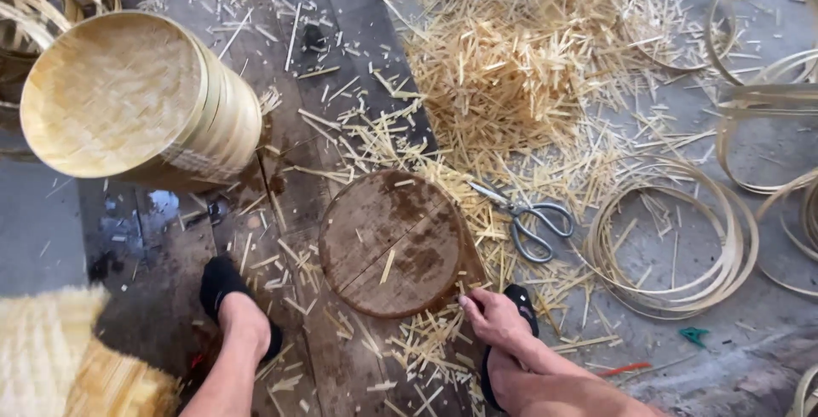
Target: Assemble the base and rim of bamboo steamer baskets by trimming and fitting woven mats into circular frames.
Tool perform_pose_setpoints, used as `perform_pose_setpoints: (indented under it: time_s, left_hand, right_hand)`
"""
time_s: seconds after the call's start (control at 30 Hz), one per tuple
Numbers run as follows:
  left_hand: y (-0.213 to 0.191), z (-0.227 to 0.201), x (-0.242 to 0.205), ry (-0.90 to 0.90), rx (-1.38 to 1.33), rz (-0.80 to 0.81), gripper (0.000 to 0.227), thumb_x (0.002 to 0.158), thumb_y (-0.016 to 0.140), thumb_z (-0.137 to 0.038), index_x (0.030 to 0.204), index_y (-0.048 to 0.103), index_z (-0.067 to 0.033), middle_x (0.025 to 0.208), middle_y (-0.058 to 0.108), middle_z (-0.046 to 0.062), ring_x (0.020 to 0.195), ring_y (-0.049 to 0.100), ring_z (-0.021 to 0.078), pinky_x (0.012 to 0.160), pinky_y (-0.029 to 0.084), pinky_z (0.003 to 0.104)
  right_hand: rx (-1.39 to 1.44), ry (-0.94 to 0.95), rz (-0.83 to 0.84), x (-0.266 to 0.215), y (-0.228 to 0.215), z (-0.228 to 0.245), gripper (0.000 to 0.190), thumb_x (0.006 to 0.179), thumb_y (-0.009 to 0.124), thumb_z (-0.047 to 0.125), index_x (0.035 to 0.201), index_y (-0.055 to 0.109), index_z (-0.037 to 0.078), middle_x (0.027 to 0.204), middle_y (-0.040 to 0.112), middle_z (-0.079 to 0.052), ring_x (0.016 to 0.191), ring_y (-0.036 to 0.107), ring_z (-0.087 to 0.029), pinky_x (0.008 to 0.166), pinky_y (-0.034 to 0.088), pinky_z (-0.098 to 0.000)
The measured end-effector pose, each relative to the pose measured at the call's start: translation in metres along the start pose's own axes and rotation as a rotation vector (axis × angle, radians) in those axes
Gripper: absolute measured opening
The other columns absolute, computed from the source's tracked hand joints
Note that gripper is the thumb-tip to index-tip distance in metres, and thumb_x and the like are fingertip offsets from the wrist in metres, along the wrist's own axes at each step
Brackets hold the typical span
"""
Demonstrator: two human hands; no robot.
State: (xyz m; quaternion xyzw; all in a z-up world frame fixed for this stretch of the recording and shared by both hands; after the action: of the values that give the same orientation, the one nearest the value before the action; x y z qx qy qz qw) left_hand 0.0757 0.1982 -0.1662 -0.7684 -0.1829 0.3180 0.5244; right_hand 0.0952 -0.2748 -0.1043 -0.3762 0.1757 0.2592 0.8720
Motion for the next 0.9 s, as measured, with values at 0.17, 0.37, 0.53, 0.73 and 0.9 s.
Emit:
perform_pose_setpoints:
  time_s: [0.17, 0.37, 0.53, 0.73, 0.9]
  left_hand:
    - [-0.075, 0.087, -0.036, -0.155, 0.048, -0.051, 0.071, 0.086, 0.067, -0.047, 0.139, 0.048, -0.0035, 0.140, 0.050, 0.026, 0.130, 0.046, 0.0408, 0.106, 0.043, 0.049]
    - [-0.183, 0.199, -0.114, -0.400, 0.106, -0.125, 0.085, 0.080, 0.074, -0.049, 0.143, 0.042, -0.0027, 0.144, 0.044, 0.027, 0.134, 0.041, 0.0423, 0.108, 0.041, 0.049]
    - [-0.206, 0.206, -0.140, -0.426, 0.120, -0.123, 0.097, 0.074, 0.080, -0.051, 0.147, 0.037, -0.0022, 0.148, 0.040, 0.028, 0.138, 0.037, 0.0436, 0.110, 0.040, 0.050]
    - [-0.213, 0.213, -0.163, -0.446, 0.149, -0.103, 0.113, 0.068, 0.088, -0.053, 0.151, 0.031, -0.0015, 0.153, 0.034, 0.030, 0.142, 0.032, 0.0450, 0.112, 0.038, 0.050]
    - [-0.207, 0.221, -0.163, -0.451, 0.157, -0.104, 0.126, 0.063, 0.094, -0.054, 0.155, 0.026, -0.0011, 0.157, 0.030, 0.031, 0.146, 0.028, 0.0462, 0.114, 0.036, 0.051]
  right_hand:
    - [0.002, -0.002, 0.008, 0.013, 0.015, -0.033, 0.038, 0.096, 0.059, 0.042, 0.087, 0.068, 0.006, 0.073, 0.072, -0.015, 0.068, 0.069, -0.031, 0.067, 0.054, -0.0425]
    - [-0.004, -0.044, -0.006, 0.026, 0.032, -0.061, 0.037, 0.100, 0.058, 0.039, 0.096, 0.070, 0.004, 0.076, 0.074, -0.012, 0.070, 0.071, -0.027, 0.068, 0.056, -0.0392]
    - [0.048, -0.017, 0.007, 0.023, 0.028, -0.063, 0.036, 0.099, 0.057, 0.039, 0.106, 0.075, 0.008, 0.078, 0.081, -0.010, 0.075, 0.078, -0.021, 0.070, 0.058, -0.0354]
    - [-0.036, 0.033, 0.025, 0.019, 0.027, -0.056, 0.037, 0.102, 0.058, 0.040, 0.110, 0.076, 0.008, 0.080, 0.080, -0.011, 0.078, 0.079, -0.021, 0.071, 0.060, -0.0350]
    - [-0.033, -0.019, 0.016, 0.023, 0.029, -0.063, 0.036, 0.099, 0.060, 0.038, 0.110, 0.076, 0.008, 0.078, 0.081, -0.010, 0.077, 0.079, -0.020, 0.071, 0.059, -0.0343]
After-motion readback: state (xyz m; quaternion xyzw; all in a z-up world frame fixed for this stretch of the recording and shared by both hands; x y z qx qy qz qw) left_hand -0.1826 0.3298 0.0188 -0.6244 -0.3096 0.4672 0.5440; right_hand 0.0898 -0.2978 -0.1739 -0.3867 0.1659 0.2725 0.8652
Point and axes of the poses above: each hand's wrist, its own x-axis towards the middle knuckle, its own y-axis out of the palm, z = x × y, the point moved 9 cm from there along x, towards the middle knuckle
